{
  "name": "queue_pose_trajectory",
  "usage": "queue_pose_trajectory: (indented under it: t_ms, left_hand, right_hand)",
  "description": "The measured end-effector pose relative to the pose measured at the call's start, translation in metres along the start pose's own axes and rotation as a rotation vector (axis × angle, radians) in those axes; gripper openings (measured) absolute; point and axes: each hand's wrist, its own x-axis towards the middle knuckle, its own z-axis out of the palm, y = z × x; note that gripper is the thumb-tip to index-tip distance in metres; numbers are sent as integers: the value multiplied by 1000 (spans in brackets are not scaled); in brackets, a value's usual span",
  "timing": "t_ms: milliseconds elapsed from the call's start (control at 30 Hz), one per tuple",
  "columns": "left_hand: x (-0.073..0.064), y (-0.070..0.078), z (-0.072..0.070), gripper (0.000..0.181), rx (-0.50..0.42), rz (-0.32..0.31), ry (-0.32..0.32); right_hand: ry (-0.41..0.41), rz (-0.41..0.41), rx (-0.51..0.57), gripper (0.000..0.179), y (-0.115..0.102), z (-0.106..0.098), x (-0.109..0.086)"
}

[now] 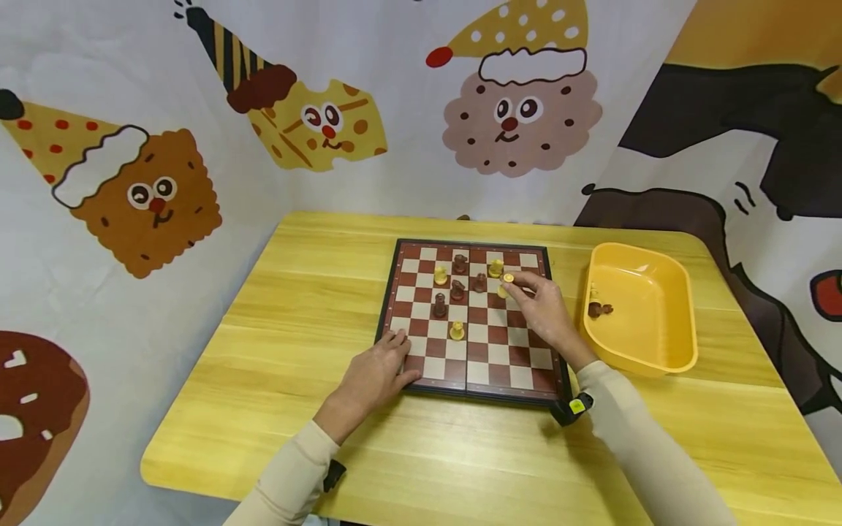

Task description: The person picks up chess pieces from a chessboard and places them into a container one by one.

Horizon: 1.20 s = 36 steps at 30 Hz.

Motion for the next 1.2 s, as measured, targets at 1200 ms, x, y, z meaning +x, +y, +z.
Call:
queue_pose_trajectory:
  t_ms: [1200]
  left_hand:
    - [-4, -1, 4, 59, 0, 14, 48]
  right_hand:
    - [124, -8, -50, 29, 24, -81, -42]
